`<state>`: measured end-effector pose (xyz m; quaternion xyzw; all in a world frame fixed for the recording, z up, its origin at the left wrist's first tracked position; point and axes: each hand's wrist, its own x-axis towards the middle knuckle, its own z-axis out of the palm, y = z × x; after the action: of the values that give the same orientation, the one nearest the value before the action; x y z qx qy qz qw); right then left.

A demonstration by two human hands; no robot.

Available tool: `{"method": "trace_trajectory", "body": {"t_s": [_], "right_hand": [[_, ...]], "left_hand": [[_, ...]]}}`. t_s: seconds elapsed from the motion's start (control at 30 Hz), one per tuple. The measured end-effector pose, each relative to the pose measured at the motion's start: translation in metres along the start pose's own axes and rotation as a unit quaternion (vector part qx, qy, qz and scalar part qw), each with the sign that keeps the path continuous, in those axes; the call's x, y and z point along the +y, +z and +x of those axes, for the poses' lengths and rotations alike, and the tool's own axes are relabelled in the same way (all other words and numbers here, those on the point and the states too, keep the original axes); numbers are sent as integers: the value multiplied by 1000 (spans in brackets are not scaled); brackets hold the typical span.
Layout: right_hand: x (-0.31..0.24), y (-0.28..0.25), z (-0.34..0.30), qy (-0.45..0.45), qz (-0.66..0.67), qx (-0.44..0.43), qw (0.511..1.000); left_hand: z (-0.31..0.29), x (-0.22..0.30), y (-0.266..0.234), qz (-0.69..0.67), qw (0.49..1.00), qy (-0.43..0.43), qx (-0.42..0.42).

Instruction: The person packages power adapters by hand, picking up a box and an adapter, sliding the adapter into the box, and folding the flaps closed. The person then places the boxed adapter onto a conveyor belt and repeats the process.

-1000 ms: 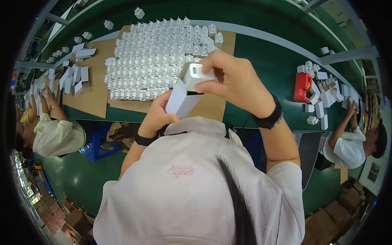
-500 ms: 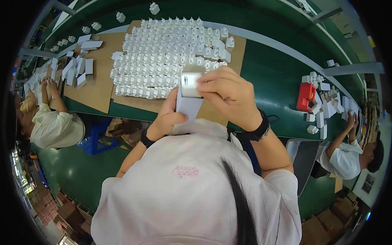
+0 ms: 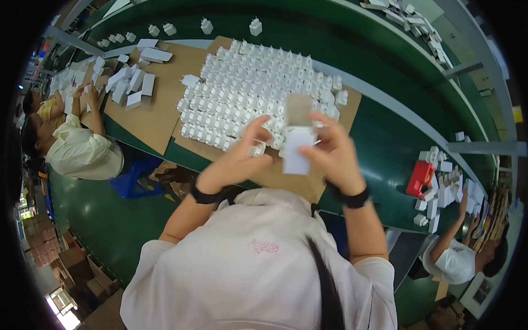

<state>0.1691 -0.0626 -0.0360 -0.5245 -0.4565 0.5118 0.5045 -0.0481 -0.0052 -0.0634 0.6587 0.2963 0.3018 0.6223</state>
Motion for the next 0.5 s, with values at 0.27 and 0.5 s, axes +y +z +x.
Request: {"method": "trace_trajectory", "body": {"t_s": [0.27, 0.5], "right_hand": [[39, -223, 193, 80, -166, 225, 957], [151, -297, 317, 72, -419, 268, 864]], "left_hand": [[-10, -63, -281, 525, 784, -91, 319], [41, -114, -377, 721, 651, -125, 200]]}}
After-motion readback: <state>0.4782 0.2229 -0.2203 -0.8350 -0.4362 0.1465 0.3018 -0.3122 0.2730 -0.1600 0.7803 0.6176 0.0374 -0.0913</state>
